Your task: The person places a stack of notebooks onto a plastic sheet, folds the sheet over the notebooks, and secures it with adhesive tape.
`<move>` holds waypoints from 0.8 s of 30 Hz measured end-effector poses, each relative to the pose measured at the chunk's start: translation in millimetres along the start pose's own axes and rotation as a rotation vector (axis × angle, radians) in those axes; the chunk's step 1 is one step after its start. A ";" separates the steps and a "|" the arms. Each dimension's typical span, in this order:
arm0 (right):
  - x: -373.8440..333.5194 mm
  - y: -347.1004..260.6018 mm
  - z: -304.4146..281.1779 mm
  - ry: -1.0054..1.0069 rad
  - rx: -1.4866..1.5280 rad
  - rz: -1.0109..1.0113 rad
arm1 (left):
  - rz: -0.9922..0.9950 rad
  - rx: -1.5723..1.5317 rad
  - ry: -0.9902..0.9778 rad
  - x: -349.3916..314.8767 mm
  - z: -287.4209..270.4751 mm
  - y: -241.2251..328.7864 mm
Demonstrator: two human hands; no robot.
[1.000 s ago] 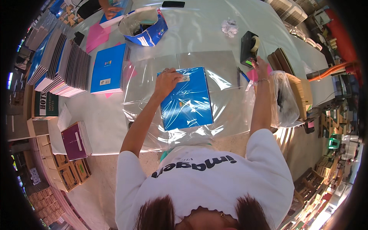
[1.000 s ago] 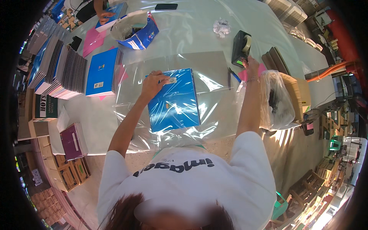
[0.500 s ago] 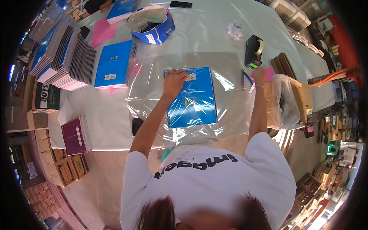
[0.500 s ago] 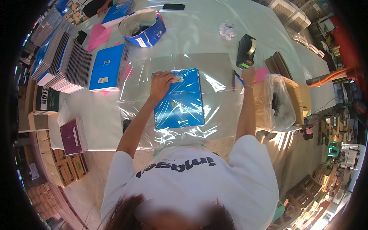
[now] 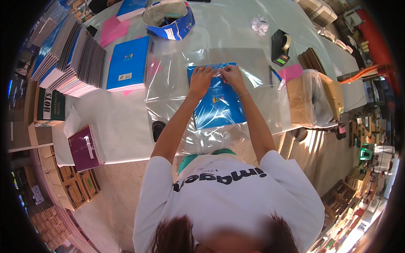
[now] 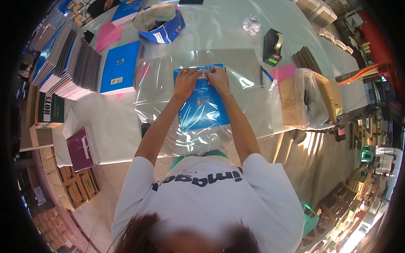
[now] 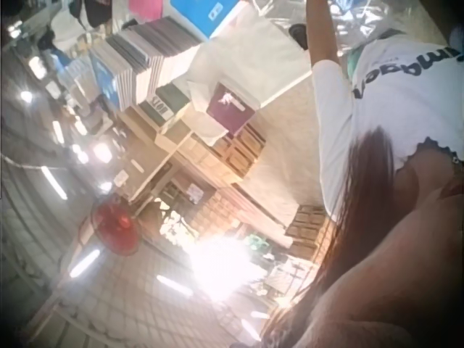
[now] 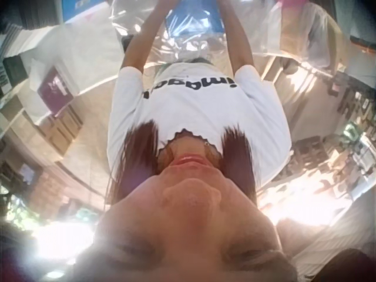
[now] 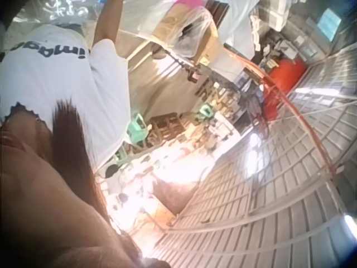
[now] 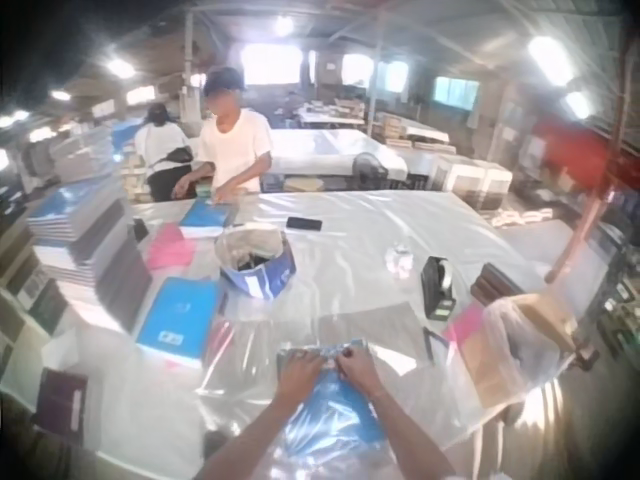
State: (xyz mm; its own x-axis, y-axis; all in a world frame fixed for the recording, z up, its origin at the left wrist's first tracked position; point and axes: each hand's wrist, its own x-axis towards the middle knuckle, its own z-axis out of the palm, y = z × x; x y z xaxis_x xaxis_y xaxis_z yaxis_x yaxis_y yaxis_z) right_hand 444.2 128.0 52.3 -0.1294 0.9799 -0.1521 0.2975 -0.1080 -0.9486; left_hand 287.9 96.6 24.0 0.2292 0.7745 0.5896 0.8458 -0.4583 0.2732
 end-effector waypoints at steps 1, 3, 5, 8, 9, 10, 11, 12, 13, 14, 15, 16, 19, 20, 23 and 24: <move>-0.6 -1.3 3.7 0.022 -0.035 -0.005 | 0.007 -0.004 0.005 -1.8 -0.5 -1.2; 2.2 -1.1 9.7 0.052 -0.133 -0.024 | 0.025 -0.035 0.010 -4.9 -4.5 -2.6; 5.2 3.2 7.7 0.069 -0.196 -0.026 | 0.013 -0.072 -0.010 -5.5 -7.8 2.7; 10.7 3.0 6.4 0.037 -0.221 -0.028 | -0.055 -0.112 -0.029 -3.2 -12.7 11.8; 11.5 3.4 4.1 0.013 -0.225 -0.034 | -0.074 -0.127 -0.007 -2.3 -11.1 16.4; 12.1 4.2 1.9 -0.012 -0.230 -0.039 | -0.094 -0.142 0.016 -1.6 -10.2 19.5; 13.0 5.3 -0.3 -0.014 -0.252 -0.020 | -0.093 -0.052 -0.039 -0.9 -9.8 21.2; 13.6 2.9 -0.1 -0.023 -0.273 -0.006 | -0.097 0.043 -0.092 -2.3 -6.2 19.1; 12.7 1.4 1.1 -0.034 -0.294 0.009 | -0.104 0.139 -0.146 -5.6 -0.6 15.9; 11.4 0.3 3.1 0.033 -0.452 -0.028 | -0.168 0.226 -0.101 -6.7 4.7 10.8; 7.4 1.2 5.1 0.101 -0.608 -0.059 | -0.232 0.309 -0.061 -8.4 8.0 6.5; 3.0 2.2 6.2 0.168 -0.765 -0.093 | -0.296 0.394 -0.021 -13.7 9.8 2.7; -21.0 -3.7 -10.3 0.060 -0.782 -0.099 | -0.431 0.426 -0.095 -31.2 -16.1 -3.2; -32.6 -2.0 -24.2 0.013 -0.706 -0.115 | -0.427 0.261 -0.184 -38.1 -33.7 2.7; -85.0 -11.3 -70.5 -0.211 -0.377 -0.132 | -0.343 -0.124 -0.348 -93.7 -88.2 33.9; -109.6 -18.4 -78.7 -0.343 -0.200 -0.098 | -0.272 -0.182 -0.353 -121.5 -98.4 46.6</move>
State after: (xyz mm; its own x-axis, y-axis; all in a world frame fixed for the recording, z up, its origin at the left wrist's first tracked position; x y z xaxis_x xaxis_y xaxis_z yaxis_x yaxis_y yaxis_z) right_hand 527.4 35.9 108.3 -0.4640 0.8674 -0.1798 0.4419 0.0508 -0.8956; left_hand 252.1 -61.8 39.9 0.1874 0.9632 0.1928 0.8070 -0.2629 0.5288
